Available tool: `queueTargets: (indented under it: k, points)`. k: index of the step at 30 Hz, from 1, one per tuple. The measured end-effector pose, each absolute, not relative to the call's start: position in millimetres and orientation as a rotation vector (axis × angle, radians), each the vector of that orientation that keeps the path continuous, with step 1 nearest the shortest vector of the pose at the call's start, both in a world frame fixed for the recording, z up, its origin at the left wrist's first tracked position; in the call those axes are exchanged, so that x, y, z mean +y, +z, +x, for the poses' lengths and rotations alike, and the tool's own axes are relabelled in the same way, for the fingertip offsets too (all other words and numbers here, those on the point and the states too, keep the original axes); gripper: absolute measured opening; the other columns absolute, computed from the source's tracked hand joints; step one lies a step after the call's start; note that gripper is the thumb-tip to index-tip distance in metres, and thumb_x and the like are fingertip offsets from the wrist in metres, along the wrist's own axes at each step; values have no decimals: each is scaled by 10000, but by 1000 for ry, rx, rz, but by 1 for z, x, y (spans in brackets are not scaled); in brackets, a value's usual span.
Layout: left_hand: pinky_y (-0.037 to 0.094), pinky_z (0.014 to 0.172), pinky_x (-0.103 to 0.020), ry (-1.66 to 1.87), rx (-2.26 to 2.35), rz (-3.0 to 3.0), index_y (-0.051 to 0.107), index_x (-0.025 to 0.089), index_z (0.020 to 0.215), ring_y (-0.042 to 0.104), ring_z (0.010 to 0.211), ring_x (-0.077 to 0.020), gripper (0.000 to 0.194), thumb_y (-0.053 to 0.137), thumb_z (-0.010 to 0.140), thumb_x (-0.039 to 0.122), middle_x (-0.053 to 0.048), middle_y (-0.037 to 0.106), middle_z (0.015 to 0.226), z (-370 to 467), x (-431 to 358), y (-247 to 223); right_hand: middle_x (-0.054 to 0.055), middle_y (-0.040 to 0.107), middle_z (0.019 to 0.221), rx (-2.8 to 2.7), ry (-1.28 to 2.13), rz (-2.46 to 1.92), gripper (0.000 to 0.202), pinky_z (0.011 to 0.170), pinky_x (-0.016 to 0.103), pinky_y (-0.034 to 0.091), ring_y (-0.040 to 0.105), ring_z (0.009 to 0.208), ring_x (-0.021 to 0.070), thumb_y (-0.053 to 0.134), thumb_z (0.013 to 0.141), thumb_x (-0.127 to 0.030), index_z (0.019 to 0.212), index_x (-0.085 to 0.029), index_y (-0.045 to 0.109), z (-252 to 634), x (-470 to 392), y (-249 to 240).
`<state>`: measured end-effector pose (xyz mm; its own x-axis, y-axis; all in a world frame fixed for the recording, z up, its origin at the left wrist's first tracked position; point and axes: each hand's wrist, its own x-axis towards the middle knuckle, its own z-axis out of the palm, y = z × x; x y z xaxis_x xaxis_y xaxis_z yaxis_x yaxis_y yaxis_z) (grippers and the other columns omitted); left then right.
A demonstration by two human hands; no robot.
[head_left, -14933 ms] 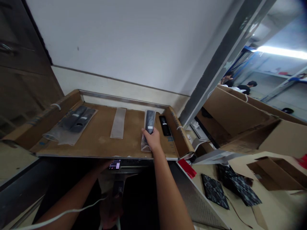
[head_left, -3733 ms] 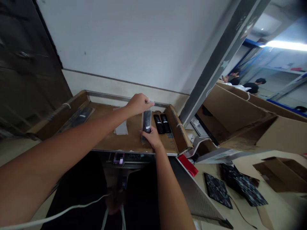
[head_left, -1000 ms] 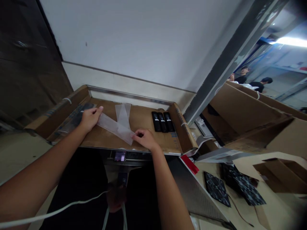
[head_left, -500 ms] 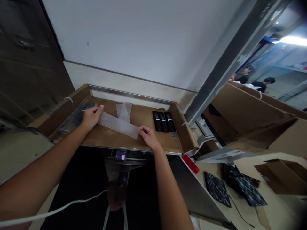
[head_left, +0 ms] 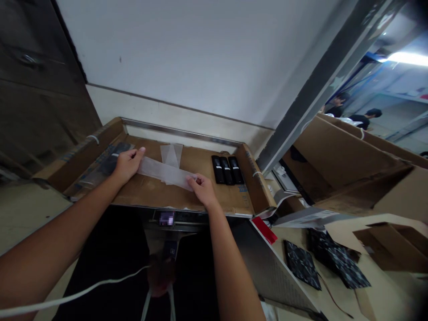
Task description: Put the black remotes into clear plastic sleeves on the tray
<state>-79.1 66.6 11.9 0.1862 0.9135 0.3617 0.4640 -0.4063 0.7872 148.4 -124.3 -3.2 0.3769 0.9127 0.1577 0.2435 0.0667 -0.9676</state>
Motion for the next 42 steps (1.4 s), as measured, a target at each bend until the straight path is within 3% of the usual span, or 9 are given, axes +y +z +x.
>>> queueTargets:
  k: [6, 16, 20, 25, 35, 42]
  points:
    - [256, 508, -272, 1170, 1267, 1974, 420, 199, 548, 346, 526, -117, 507, 468, 889, 571, 30, 341, 528, -79, 69, 9, -33, 537, 573, -1118, 630, -1478, 363, 514, 235, 361, 478, 520, 119, 517, 901, -520, 743, -208, 616, 147, -122, -6]
    - [256, 496, -272, 1150, 1406, 2001, 483, 191, 524, 370, 503, -116, 510, 518, 861, 572, 23, 377, 480, -77, 70, 11, -30, 524, 595, -1033, 666, -1461, 350, 487, 221, 404, 491, 524, 117, 549, 868, -527, 803, -195, 639, 148, -125, -5]
    - [301, 442, -256, 987, 1360, 1845, 629, 198, 683, 435, 450, -124, 421, 571, 821, 592, 18, 489, 488, -76, 69, 13, -33, 506, 573, -902, 675, -1458, 333, 442, 216, 370, 501, 506, 121, 546, 864, -519, 804, -199, 615, 148, -126, -2]
    - [379, 410, -208, 989, 1131, 1647, 650, 197, 959, 537, 492, -105, 343, 638, 786, 494, -46, 702, 812, -73, 69, 12, -41, 511, 580, -642, 516, -1422, 310, 461, 222, 383, 509, 514, 121, 502, 879, -502, 855, -203, 577, 153, -123, -4]
    - [357, 384, -190, 995, 1157, 1639, 632, 183, 899, 519, 467, -96, 281, 634, 779, 437, -11, 635, 705, -73, 72, 6, 17, 674, 809, -711, 509, -1408, 327, 600, 266, 475, 584, 581, 142, 495, 863, -381, 1131, -195, 493, 142, -94, -9]
    - [345, 385, -192, 998, 1159, 1637, 623, 188, 880, 512, 464, -100, 270, 620, 768, 435, 2, 609, 670, -73, 71, 6, 12, 680, 783, -541, 583, -1254, 458, 561, 244, 440, 578, 590, 138, 484, 845, -375, 1264, -197, 425, 134, -83, -2]
